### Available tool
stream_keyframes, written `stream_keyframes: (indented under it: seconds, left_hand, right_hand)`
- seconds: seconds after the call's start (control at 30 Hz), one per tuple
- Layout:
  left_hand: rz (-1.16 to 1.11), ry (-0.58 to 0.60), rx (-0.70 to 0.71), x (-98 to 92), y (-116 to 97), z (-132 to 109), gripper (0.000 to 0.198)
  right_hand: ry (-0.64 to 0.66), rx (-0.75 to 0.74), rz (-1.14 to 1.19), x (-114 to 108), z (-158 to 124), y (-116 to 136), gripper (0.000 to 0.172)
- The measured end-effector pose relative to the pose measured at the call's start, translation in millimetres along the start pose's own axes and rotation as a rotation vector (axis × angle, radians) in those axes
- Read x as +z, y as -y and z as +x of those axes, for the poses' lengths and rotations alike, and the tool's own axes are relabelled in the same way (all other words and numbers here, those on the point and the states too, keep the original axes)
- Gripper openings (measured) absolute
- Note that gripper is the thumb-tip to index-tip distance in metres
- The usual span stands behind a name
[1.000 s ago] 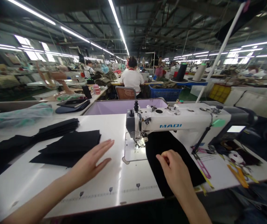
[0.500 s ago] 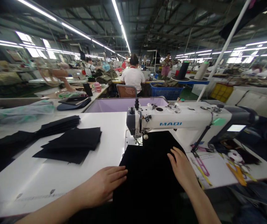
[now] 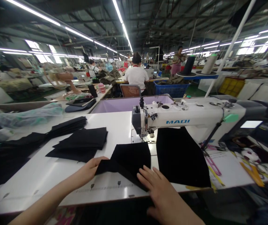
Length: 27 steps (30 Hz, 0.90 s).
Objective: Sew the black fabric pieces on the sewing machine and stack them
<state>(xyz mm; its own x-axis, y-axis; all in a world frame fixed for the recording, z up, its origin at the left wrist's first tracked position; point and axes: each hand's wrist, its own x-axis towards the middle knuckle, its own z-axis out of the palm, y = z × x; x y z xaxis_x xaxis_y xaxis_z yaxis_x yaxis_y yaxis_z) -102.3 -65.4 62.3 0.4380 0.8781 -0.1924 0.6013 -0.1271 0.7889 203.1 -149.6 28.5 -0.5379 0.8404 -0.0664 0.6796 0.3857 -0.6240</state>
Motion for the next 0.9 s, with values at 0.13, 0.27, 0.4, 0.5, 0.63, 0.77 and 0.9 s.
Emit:
stream_keyframes:
  seconds: [0.13,0.27,0.4,0.5,0.63,0.77,0.9]
  left_hand:
    - [-0.234,-0.013,-0.054,-0.2,-6.7,16.0,0.034]
    - [-0.348,-0.147,-0.133,13.2,2.8,28.8,0.032]
    - [-0.201,-0.205,-0.138,22.7,9.0,33.9,0.028]
    - [-0.125,-0.216,-0.122,24.3,6.2,34.4,0.029]
    - [-0.024,-0.253,-0.069,27.7,4.5,36.1,0.029]
    - [0.040,-0.305,-0.047,35.0,7.0,35.0,0.016]
    - [0.095,-0.354,-0.086,41.6,7.4,28.1,0.033]
  right_hand:
    - [-0.197,0.036,0.158,0.3,17.3,-9.6,0.035]
    - [-0.412,0.235,0.238,-4.0,30.9,-22.9,0.037]
    - [-0.596,0.405,0.197,0.9,39.5,-31.9,0.041]
    - [-0.750,0.413,0.349,5.6,44.0,-28.5,0.033]
    - [-0.781,0.399,0.529,12.3,49.7,-20.4,0.068]
    - [-0.689,0.319,0.327,20.6,50.8,-18.6,0.030]
    - [-0.723,0.313,0.128,25.6,43.6,-13.6,0.023]
